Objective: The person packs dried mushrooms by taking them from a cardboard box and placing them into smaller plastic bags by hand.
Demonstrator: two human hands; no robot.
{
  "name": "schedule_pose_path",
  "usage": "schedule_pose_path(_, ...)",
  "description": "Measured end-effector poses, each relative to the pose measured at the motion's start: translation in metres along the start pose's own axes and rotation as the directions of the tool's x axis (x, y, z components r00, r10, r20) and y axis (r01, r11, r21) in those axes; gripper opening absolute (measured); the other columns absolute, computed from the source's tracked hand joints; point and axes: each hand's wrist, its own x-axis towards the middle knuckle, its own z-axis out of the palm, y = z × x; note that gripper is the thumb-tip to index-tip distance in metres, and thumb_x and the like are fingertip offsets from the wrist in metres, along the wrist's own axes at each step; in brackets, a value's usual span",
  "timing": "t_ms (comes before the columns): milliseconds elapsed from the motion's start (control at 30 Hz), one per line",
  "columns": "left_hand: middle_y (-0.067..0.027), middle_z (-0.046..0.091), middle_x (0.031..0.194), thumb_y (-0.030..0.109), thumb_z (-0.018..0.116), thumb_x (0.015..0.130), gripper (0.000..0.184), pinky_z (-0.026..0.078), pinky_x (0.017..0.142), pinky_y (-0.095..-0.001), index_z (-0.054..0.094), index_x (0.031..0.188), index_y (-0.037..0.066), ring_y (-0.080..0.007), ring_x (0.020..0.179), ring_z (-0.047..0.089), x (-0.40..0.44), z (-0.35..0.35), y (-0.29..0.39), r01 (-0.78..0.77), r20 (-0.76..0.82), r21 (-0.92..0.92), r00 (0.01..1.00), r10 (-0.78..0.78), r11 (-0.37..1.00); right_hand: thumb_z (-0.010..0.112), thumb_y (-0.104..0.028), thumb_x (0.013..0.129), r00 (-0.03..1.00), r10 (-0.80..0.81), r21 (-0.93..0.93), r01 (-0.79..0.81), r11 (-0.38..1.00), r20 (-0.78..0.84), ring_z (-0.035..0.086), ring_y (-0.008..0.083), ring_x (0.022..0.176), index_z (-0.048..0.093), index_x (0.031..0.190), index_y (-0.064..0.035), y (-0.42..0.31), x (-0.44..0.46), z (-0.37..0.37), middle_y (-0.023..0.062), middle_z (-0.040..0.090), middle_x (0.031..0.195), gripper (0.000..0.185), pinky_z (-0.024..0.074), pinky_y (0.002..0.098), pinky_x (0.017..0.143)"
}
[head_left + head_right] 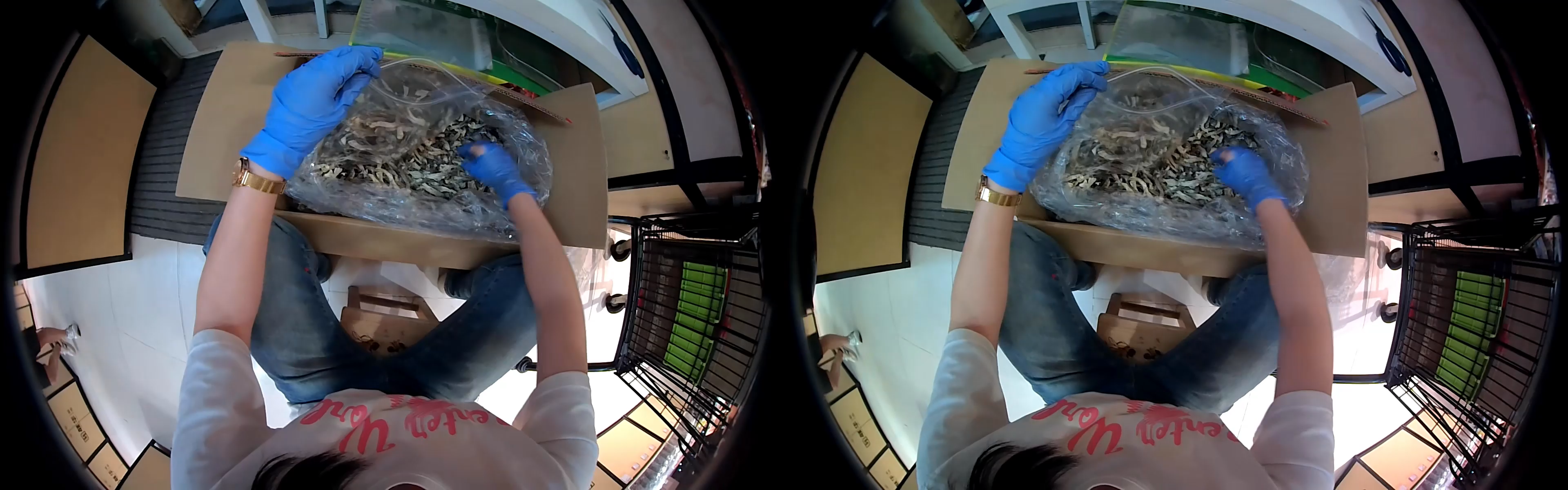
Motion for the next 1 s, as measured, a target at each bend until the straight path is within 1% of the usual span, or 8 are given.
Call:
schedule_pose_path(100,-0.0038,0.066,0.106,0.010,0.060,0.087,0.018,0.052,0.078,-0.0300,0.061,0.105,0.012,-0.0223,0.094,0.064,0.001,-0.001,0.005,-0.009,0.024,0.051,1.000,0.007,0.999,0.057,-0.014,0.081,0.987,-0.109,-0.132,0.124,0.983,0.121,0.062,0.0349,0.096,0.064,0.111,-0.0126,-0.009,-0.001,0.049,0.0180,0.064,0.106,0.031,0.0493,0.0420,0.086)
schedule_pose_path(200,-0.0033,0.066,0.105,0.011,0.060,0.087,0.019,0.052,0.078,-0.0303,0.061,0.107,0.013,-0.0225,0.093,0.064,0.000,0.000,0.004,0.046,0.024,0.001,0.999,-0.047,0.999,0.054,-0.009,0.079,0.963,-0.268,-0.146,0.265,0.953,0.001,0.062,0.0339,0.094,0.059,0.118,-0.0147,-0.013,0.008,0.087,0.0160,0.062,0.111,0.040,0.0498,0.0427,0.083)
schedule_pose_path(433,-0.0038,0.066,0.102,0.012,0.060,0.088,0.020,0.052,0.078,-0.0307,0.061,0.108,0.013,-0.0234,0.091,0.064,0.001,-0.002,0.002,0.013,0.021,0.040,1.000,-0.014,0.999,0.059,-0.013,0.078,0.975,-0.181,-0.126,0.197,0.972,0.128,0.062,0.0348,0.094,0.064,0.108,-0.0116,-0.025,0.024,0.053,0.0165,0.064,0.106,0.030,0.0502,0.0416,0.083)
schedule_pose_path(533,-0.0037,0.066,0.101,0.011,0.060,0.088,0.021,0.052,0.077,-0.0300,0.061,0.109,0.013,-0.0225,0.089,0.065,-0.001,-0.003,-0.004,0.015,0.035,0.055,0.999,-0.017,0.998,0.069,-0.024,0.076,0.995,0.010,0.051,-0.015,0.999,0.098,0.064,0.0341,0.091,0.067,0.099,-0.0060,-0.024,0.032,0.024,0.0180,0.066,0.098,0.029,0.0503,0.0399,0.082)
schedule_pose_path(667,-0.0029,0.067,0.099,0.009,0.060,0.088,0.022,0.052,0.076,-0.0291,0.061,0.110,0.013,-0.0201,0.087,0.065,-0.001,-0.005,-0.002,0.046,0.031,-0.029,0.998,-0.045,0.999,0.075,-0.019,0.075,0.997,0.021,0.135,-0.030,0.990,0.068,0.064,0.0230,0.074,0.065,0.102,-0.0022,-0.017,0.032,-0.021,0.0126,0.068,0.084,0.033,0.0508,0.0324,0.073)
schedule_pose_path(733,-0.0029,0.067,0.099,0.009,0.060,0.088,0.022,0.052,0.075,-0.0289,0.061,0.110,0.013,-0.0196,0.087,0.065,0.000,-0.004,-0.003,0.068,0.037,-0.035,0.997,-0.067,0.997,0.076,-0.014,0.075,0.990,0.142,0.462,-0.132,0.877,0.012,0.059,0.0122,0.068,0.065,0.102,0.0005,-0.016,0.024,-0.046,0.0065,0.066,0.080,0.032,0.0490,0.0261,0.067)
schedule_pose_path(933,-0.0032,0.067,0.101,0.009,0.059,0.088,0.019,0.052,0.077,-0.0302,0.061,0.107,0.012,-0.0215,0.089,0.065,0.000,-0.005,0.001,0.075,0.044,0.033,0.996,-0.076,0.997,0.075,-0.007,0.077,0.921,0.296,0.759,0.000,0.652,-0.254,0.057,0.0076,0.065,0.063,0.102,0.0032,-0.032,-0.026,-0.136,0.0027,0.065,0.079,0.029,0.0455,0.0206,0.060)
schedule_pose_path(1000,-0.0043,0.065,0.106,0.010,0.059,0.087,0.015,0.052,0.079,-0.0330,0.060,0.102,0.011,-0.0245,0.094,0.063,0.004,-0.002,0.001,-0.093,0.065,0.027,0.994,0.091,0.995,0.075,-0.006,0.077,0.881,0.299,0.782,0.117,0.612,-0.366,0.058,0.0079,0.065,0.062,0.104,0.0040,-0.038,-0.030,-0.150,0.0032,0.065,0.080,0.032,0.0458,0.0200,0.061)
